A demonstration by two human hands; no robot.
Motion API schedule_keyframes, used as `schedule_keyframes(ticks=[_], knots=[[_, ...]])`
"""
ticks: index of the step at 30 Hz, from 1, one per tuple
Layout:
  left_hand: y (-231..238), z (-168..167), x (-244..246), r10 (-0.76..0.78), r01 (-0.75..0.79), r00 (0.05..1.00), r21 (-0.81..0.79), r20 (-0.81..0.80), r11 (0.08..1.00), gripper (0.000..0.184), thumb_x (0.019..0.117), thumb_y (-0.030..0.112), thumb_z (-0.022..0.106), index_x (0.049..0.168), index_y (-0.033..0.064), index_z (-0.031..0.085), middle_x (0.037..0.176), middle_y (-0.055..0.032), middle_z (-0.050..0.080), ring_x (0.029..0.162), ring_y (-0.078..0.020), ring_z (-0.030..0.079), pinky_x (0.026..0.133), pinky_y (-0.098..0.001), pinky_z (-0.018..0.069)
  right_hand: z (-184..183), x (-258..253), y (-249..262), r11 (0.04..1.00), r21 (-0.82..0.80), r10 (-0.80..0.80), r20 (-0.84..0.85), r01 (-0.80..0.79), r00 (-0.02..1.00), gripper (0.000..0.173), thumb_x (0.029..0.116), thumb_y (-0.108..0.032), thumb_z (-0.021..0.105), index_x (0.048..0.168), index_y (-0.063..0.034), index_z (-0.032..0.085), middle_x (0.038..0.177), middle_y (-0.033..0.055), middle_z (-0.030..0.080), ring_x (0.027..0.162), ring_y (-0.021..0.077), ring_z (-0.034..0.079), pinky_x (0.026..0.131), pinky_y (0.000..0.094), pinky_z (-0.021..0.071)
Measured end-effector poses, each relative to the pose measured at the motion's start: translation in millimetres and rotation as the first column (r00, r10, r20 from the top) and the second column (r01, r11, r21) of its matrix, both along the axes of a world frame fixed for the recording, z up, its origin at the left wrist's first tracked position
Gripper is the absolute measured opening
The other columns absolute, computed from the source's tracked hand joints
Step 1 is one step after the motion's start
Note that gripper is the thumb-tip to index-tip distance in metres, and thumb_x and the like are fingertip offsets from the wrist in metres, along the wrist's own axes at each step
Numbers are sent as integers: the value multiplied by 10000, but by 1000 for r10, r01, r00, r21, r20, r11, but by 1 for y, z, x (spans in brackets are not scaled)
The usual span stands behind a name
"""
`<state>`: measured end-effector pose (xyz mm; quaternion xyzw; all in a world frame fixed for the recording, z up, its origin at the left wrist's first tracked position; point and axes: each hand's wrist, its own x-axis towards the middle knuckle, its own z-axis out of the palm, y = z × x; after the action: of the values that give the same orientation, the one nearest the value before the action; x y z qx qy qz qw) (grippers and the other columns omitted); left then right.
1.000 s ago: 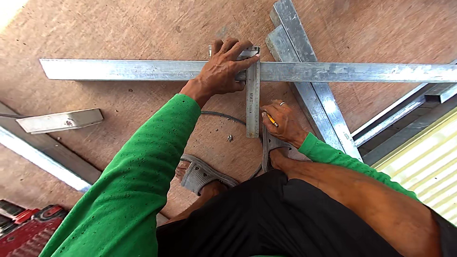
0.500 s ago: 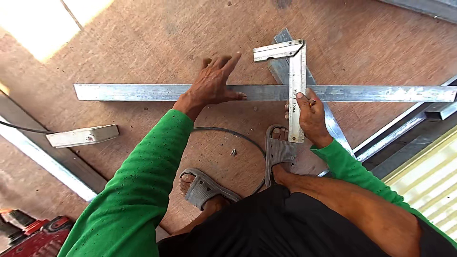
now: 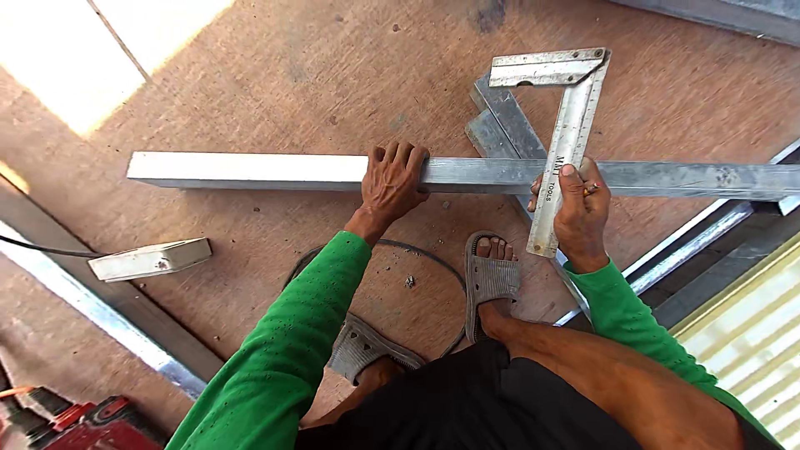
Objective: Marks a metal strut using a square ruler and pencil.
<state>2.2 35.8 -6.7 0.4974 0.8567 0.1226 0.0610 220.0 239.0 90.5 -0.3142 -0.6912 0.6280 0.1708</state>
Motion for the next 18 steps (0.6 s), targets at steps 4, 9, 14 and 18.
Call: schedule_keyframes(ticks=[4, 9, 14, 18], knots=[[-6, -23, 25, 116, -87, 974, 148, -197, 985, 487, 776, 326, 820, 1162, 114, 612, 1089, -159, 650, 1042, -390, 615, 882, -556, 438, -8, 6, -9, 997, -12, 73, 6, -73, 997, 288, 1123, -340, 372, 1219, -122, 533, 851, 70, 672, 587, 174, 658, 508, 304, 594], [-9, -5, 12, 68, -77, 993, 95, 101, 992, 762, 735, 559, 839, 1296, 105, 595, 1206, -202, 634, 1135, -417, 597, 953, -605, 436, -2, -7, 5, 955, 149, 241, 112, -256, 964, 264, 1116, -245, 426, 1181, -53, 595, 861, 19, 708, 653, 107, 683, 587, 265, 609], [-10, 64, -35, -188, -167, 740, 448, 646, 878, 877, 1005, 678, 414, 1550, -6, 354, 1461, -124, 562, 1344, -185, 542, 1111, -406, 471, 22, -37, 43, 753, 330, 578, 81, -569, 812, 298, 1081, -179, 494, 1189, 45, 658, 871, 19, 731, 701, 27, 677, 650, 207, 602], [-9, 119, -62, -476, -181, 442, 596, 760, 782, 384, 1109, 380, 417, 1225, 84, 634, 1034, 7, 739, 900, -131, 728, 801, -352, 638, 40, -71, 51, 496, 675, 690, 77, -547, 720, 289, 1044, -180, 569, 1170, 26, 726, 901, 85, 732, 771, 56, 632, 707, 200, 521]])
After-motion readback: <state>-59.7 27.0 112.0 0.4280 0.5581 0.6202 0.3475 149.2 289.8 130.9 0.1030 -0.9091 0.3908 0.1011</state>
